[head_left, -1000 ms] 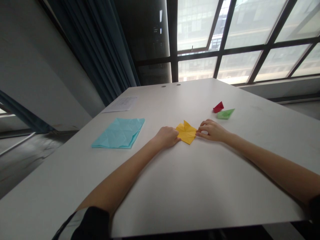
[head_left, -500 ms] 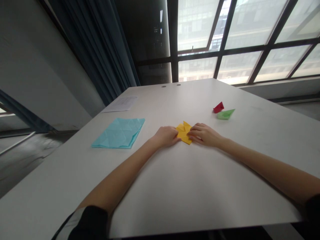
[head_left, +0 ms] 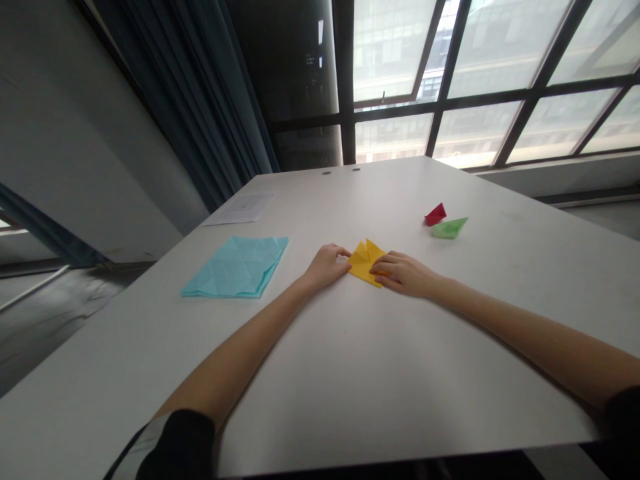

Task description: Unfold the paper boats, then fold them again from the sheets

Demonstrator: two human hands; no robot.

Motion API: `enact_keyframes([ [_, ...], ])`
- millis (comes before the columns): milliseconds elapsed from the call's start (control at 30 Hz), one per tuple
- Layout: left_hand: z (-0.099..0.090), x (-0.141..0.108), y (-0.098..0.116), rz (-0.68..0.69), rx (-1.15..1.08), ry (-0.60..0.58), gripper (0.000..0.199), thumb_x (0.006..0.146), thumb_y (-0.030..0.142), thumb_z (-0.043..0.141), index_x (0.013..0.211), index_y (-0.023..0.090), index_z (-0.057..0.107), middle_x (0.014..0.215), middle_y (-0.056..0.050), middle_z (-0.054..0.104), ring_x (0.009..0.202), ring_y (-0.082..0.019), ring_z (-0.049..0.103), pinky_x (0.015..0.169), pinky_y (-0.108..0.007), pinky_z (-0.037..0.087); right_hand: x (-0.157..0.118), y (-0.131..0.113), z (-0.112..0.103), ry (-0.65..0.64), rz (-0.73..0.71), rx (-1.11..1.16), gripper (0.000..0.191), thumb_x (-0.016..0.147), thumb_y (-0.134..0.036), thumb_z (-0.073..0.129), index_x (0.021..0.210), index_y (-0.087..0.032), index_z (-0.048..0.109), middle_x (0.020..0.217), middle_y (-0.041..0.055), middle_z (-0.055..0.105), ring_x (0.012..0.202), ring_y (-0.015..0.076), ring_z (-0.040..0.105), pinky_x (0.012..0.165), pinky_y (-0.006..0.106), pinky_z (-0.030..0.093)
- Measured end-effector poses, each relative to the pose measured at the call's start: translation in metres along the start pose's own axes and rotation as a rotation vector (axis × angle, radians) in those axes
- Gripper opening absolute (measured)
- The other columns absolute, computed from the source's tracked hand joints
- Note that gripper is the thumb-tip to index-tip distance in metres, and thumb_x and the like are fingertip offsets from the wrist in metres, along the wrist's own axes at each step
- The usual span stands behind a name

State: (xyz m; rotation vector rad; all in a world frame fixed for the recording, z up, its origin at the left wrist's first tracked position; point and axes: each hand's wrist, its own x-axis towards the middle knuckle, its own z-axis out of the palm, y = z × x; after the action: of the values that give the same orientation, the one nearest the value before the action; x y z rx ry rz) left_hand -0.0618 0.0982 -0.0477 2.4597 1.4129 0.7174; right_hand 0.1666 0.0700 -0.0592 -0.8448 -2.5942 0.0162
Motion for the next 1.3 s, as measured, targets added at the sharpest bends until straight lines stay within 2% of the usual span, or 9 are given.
enact_keyframes([
  [300, -0.001, -0.001, 0.003, 0.012, -0.068, 0.011, 0.027, 0.071, 0.021, 0.054, 0.095, 0.018, 0.067, 0.097, -0.003, 0.067, 0.092, -0.017, 0.059, 0.086, -0.028, 0.043, 0.001, -0.002, -0.001, 0.013, 0.047, -0.013, 0.026, 0.086, -0.031, 0.045, 0.101, -0.019, 0.063, 0.1, 0.0074, 0.064, 0.09, 0.0209, 0.057, 0.082, 0.036, 0.044],
  [433, 0.0, -0.001, 0.003, 0.015, -0.104, -0.013, 0.023, 0.071, 0.019, 0.053, 0.089, 0.019, 0.068, 0.095, -0.001, 0.068, 0.09, -0.016, 0.06, 0.086, -0.027, 0.043, 0.001, -0.002, 0.0, 0.011, 0.061, -0.007, 0.025, 0.085, -0.031, 0.045, 0.1, -0.02, 0.063, 0.099, 0.007, 0.065, 0.091, 0.0209, 0.057, 0.083, 0.036, 0.044],
  [533, -0.001, -0.002, 0.006, 0.019, -0.135, 0.032, 0.021, 0.072, 0.021, 0.053, 0.088, 0.019, 0.067, 0.092, -0.001, 0.068, 0.087, -0.015, 0.06, 0.084, -0.027, 0.043, 0.001, -0.002, 0.0, 0.009, 0.065, -0.006, 0.025, 0.085, -0.031, 0.045, 0.1, -0.02, 0.063, 0.099, 0.0072, 0.064, 0.091, 0.0211, 0.057, 0.083, 0.036, 0.044],
  [667, -0.001, -0.003, 0.01, -0.031, -0.188, 0.091, 0.034, 0.074, 0.024, 0.052, 0.106, 0.019, 0.059, 0.085, 0.0, 0.067, 0.074, -0.013, 0.06, 0.071, -0.025, 0.045, 0.001, -0.003, 0.0, -0.003, 0.085, 0.0, 0.024, 0.085, -0.031, 0.046, 0.099, -0.02, 0.061, 0.098, 0.0072, 0.064, 0.091, 0.0216, 0.056, 0.083, 0.037, 0.043],
  [800, 0.002, -0.002, 0.009, -0.093, -0.226, 0.049, 0.048, 0.073, 0.021, 0.051, 0.121, 0.016, 0.05, 0.084, -0.001, 0.066, 0.062, -0.01, 0.056, 0.062, -0.022, 0.044, 0.002, -0.005, -0.001, 0.01, 0.182, 0.051, 0.027, 0.081, -0.032, 0.051, 0.104, -0.017, 0.054, 0.094, 0.0081, 0.064, 0.087, 0.0221, 0.056, 0.079, 0.038, 0.045],
  [867, 0.003, -0.002, 0.008, -0.095, -0.199, 0.01, 0.046, 0.074, 0.02, 0.05, 0.119, 0.016, 0.053, 0.084, -0.001, 0.067, 0.06, -0.01, 0.055, 0.063, -0.023, 0.045, 0.001, -0.006, -0.001, 0.024, 0.228, 0.089, 0.034, 0.08, -0.033, 0.052, 0.11, -0.016, 0.049, 0.094, 0.0085, 0.064, 0.086, 0.0217, 0.056, 0.079, 0.038, 0.045],
  [1033, 0.005, -0.002, 0.007, 0.063, -0.084, -0.023, 0.029, 0.072, 0.014, 0.047, 0.089, 0.02, 0.07, 0.086, -0.003, 0.065, 0.082, -0.015, 0.057, 0.081, -0.027, 0.044, 0.001, -0.004, 0.001, 0.042, 0.213, 0.121, 0.049, 0.08, -0.033, 0.053, 0.124, -0.016, 0.041, 0.094, 0.0086, 0.064, 0.087, 0.0219, 0.057, 0.081, 0.04, 0.045],
  [1167, 0.008, -0.003, 0.007, 0.151, -0.044, -0.038, 0.033, 0.07, 0.007, 0.045, 0.084, 0.022, 0.071, 0.094, -0.003, 0.064, 0.09, -0.016, 0.056, 0.088, -0.029, 0.043, 0.0, 0.0, 0.005, 0.06, 0.153, 0.077, 0.036, 0.082, -0.034, 0.051, 0.113, -0.016, 0.054, 0.094, 0.0107, 0.064, 0.088, 0.0234, 0.057, 0.081, 0.041, 0.044],
  [1300, 0.008, -0.005, 0.006, 0.262, -0.015, -0.078, 0.033, 0.07, 0.005, 0.046, 0.088, 0.021, 0.07, 0.093, -0.002, 0.067, 0.089, -0.015, 0.056, 0.087, -0.028, 0.043, 0.0, 0.002, 0.007, 0.06, 0.106, 0.056, 0.035, 0.083, -0.035, 0.048, 0.113, -0.018, 0.056, 0.105, 0.0118, 0.06, 0.096, 0.024, 0.055, 0.085, 0.042, 0.043],
])
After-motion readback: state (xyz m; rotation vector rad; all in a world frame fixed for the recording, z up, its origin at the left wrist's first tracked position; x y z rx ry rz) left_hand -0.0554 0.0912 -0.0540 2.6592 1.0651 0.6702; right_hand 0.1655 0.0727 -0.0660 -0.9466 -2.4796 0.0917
